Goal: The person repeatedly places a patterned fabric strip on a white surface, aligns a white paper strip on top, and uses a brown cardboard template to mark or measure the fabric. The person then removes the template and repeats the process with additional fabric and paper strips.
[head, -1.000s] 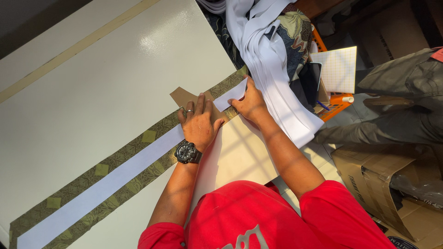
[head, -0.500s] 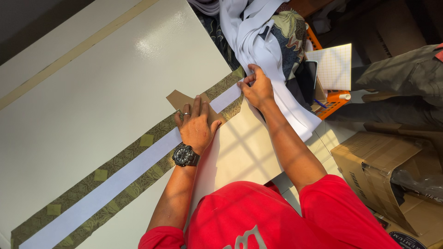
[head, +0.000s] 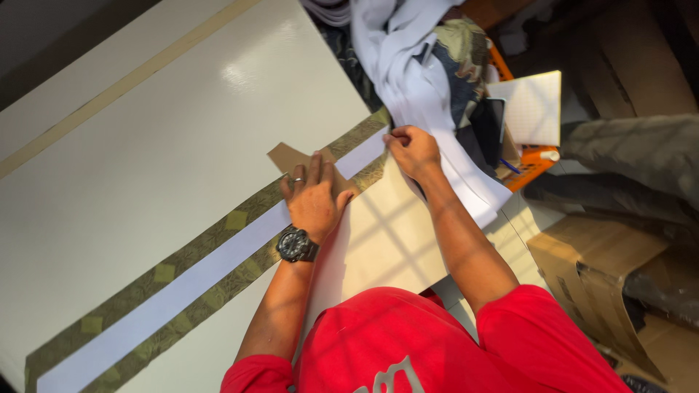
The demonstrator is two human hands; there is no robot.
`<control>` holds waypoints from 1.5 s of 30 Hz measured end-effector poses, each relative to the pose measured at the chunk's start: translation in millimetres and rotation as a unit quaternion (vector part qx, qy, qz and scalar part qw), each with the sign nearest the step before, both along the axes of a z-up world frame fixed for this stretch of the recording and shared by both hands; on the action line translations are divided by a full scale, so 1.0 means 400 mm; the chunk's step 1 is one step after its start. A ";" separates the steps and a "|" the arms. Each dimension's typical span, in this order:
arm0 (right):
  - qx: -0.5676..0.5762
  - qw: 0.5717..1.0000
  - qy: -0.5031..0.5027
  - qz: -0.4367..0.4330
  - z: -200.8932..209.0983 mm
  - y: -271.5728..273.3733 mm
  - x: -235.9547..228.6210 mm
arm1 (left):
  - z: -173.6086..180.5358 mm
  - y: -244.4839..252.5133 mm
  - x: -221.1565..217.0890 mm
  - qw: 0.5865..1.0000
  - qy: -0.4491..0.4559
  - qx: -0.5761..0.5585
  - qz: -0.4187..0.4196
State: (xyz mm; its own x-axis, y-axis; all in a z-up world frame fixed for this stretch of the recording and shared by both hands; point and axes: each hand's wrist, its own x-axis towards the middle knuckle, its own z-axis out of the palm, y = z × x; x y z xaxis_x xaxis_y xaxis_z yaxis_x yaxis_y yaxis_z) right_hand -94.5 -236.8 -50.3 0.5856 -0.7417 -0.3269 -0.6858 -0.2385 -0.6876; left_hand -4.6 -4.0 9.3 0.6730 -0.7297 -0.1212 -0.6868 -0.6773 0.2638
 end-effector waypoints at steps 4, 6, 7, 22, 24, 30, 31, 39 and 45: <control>-0.111 0.974 -0.198 0.003 0.021 0.039 -0.023 | -0.015 0.010 0.003 0.999 0.034 -0.039 0.012; -0.083 0.975 -0.201 0.044 0.053 0.079 -0.029 | -0.022 0.027 -0.005 0.996 0.009 -0.092 0.013; -0.123 0.977 -0.149 0.089 0.068 0.112 -0.040 | -0.025 0.042 -0.008 0.994 -0.016 -0.110 0.003; -0.184 0.944 0.058 0.269 0.114 0.295 -0.014 | -0.059 0.677 -0.068 0.883 -0.059 -0.092 0.457; -0.165 0.946 0.065 0.271 0.097 0.283 0.003 | -0.077 0.760 -0.066 0.860 -0.062 -0.059 0.503; 0.035 0.983 -0.059 0.169 0.028 0.248 0.010 | -0.132 0.906 -0.070 0.834 -0.073 -0.023 0.547; 0.111 0.975 -0.113 0.157 0.020 0.242 0.020 | -0.141 0.915 -0.075 0.833 -0.065 -0.018 0.549; 0.332 0.900 0.009 0.284 0.157 0.165 -0.110 | -0.185 0.996 -0.083 0.857 -0.114 -0.033 0.501; -0.095 0.950 0.070 0.288 0.187 0.260 -0.127 | -0.201 1.073 -0.064 0.872 -0.133 -0.001 0.471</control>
State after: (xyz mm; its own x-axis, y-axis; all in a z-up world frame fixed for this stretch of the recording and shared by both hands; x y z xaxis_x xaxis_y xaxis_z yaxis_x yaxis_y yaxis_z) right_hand -145.4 -132.8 24.6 0.8731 -0.3645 -0.3236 -0.4853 -0.7130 -0.5060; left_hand -30.0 425.3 -71.1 0.9779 0.1623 0.1321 0.1371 -0.9738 0.1816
